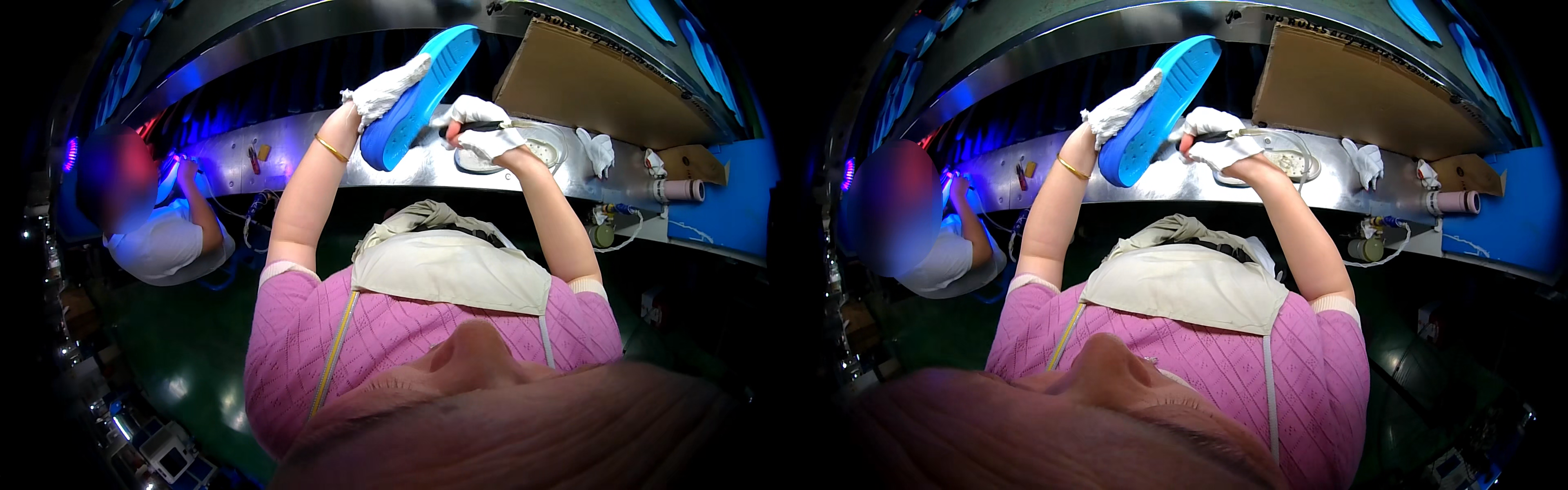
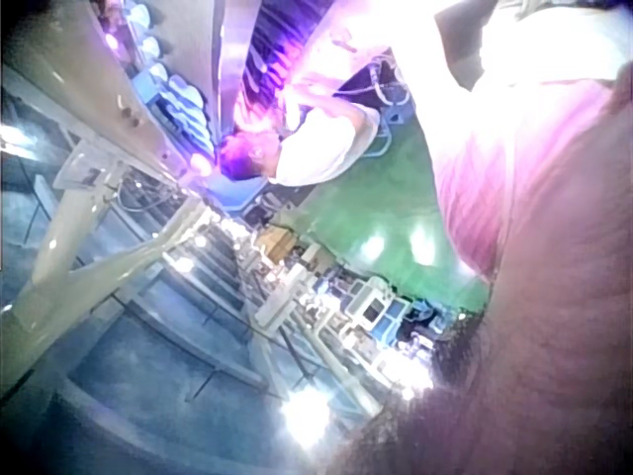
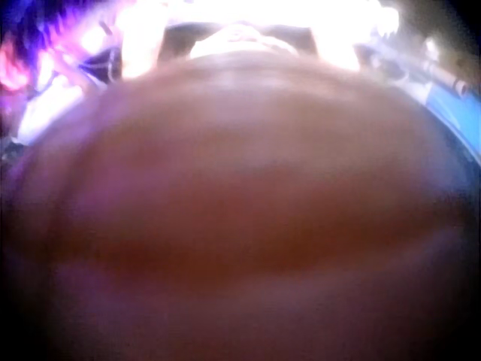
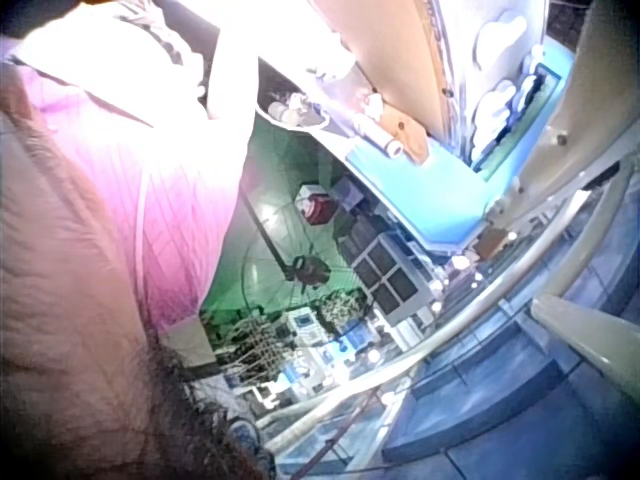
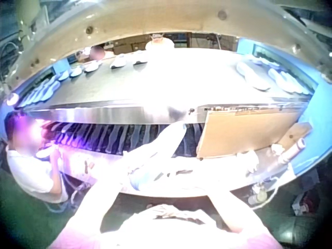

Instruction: The person applies adhesive to shoe insoles using a brush applicator, retrieving them from and returning them to a conveyor belt, and handles assembled shoes on lasts.

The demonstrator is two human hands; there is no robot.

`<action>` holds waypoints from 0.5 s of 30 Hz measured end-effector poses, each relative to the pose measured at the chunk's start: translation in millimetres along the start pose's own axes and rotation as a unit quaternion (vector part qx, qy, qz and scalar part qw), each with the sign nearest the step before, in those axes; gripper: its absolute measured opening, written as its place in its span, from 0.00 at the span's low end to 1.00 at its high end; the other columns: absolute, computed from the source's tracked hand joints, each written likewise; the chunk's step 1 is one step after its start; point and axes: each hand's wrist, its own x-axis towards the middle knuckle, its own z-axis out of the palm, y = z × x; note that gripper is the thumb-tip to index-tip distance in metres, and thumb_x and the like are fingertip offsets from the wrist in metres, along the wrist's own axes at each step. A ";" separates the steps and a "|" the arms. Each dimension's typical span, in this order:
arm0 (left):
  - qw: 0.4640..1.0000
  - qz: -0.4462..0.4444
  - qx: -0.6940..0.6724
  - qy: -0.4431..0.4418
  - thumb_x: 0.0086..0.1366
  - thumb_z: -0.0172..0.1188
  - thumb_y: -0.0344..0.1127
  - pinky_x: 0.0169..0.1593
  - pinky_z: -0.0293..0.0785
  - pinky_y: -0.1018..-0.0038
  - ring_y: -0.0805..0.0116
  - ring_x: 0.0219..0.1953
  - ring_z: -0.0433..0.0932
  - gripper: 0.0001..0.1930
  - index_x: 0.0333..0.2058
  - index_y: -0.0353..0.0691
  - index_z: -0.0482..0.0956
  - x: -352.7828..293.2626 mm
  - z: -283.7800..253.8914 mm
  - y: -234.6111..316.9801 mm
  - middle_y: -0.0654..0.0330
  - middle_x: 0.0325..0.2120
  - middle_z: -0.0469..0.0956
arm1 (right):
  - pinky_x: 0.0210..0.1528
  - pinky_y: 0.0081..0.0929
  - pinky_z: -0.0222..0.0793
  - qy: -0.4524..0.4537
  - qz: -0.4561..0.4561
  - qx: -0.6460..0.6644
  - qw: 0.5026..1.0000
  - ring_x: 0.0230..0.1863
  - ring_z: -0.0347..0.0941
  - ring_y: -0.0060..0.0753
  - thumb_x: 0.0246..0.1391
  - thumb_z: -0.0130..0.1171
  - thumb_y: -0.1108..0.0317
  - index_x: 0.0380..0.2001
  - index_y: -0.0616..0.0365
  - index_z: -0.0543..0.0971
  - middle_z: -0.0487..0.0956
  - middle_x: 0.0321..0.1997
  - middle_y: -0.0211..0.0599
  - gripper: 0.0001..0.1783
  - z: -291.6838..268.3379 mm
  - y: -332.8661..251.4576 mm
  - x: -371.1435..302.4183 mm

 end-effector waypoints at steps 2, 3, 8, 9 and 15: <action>0.999 -0.015 -0.026 -0.018 0.60 0.51 0.66 0.36 0.81 0.74 0.67 0.35 0.80 0.35 0.51 0.38 0.72 -8.2 -8.1 -4.0 0.52 0.37 0.78 | 0.32 0.23 0.73 -0.031 -0.046 -0.084 0.995 0.27 0.75 0.26 0.40 0.61 0.81 0.22 0.60 0.75 0.76 0.26 0.34 0.05 -6.9 1.3 -5.3; 0.997 0.024 -0.075 -0.015 0.59 0.53 0.66 0.36 0.80 0.73 0.67 0.34 0.80 0.36 0.51 0.37 0.71 -13.8 -12.6 -5.8 0.53 0.36 0.78 | 0.32 0.23 0.74 -0.027 0.003 0.028 0.999 0.27 0.75 0.26 0.41 0.61 0.81 0.22 0.61 0.75 0.76 0.27 0.36 0.05 -11.4 1.3 -6.9; 0.879 0.250 -0.405 -0.039 0.60 0.51 0.65 0.54 0.73 0.62 0.60 0.46 0.77 0.39 0.58 0.38 0.64 -62.8 8.5 19.0 0.52 0.45 0.77 | 0.38 0.25 0.76 0.027 -0.066 0.308 0.949 0.33 0.77 0.29 0.49 0.61 0.79 0.32 0.60 0.73 0.79 0.39 0.45 0.07 -27.6 -13.6 -21.4; 0.880 0.251 -0.403 -0.038 0.60 0.51 0.65 0.54 0.73 0.62 0.60 0.46 0.77 0.39 0.58 0.38 0.64 -63.6 7.0 16.6 0.52 0.45 0.77 | 0.41 0.24 0.74 0.038 -0.076 0.283 0.955 0.35 0.77 0.27 0.50 0.62 0.79 0.33 0.59 0.73 0.79 0.39 0.43 0.09 -25.5 -15.0 -22.9; 0.749 0.096 -0.598 -0.268 0.64 0.49 0.57 0.62 0.61 0.56 0.52 0.55 0.70 0.33 0.56 0.32 0.67 -34.5 -13.0 -78.9 0.44 0.53 0.70 | 0.37 0.19 0.73 0.169 -0.026 0.199 0.965 0.32 0.77 0.23 0.47 0.66 0.77 0.33 0.59 0.75 0.79 0.31 0.35 0.11 7.7 -5.6 -23.2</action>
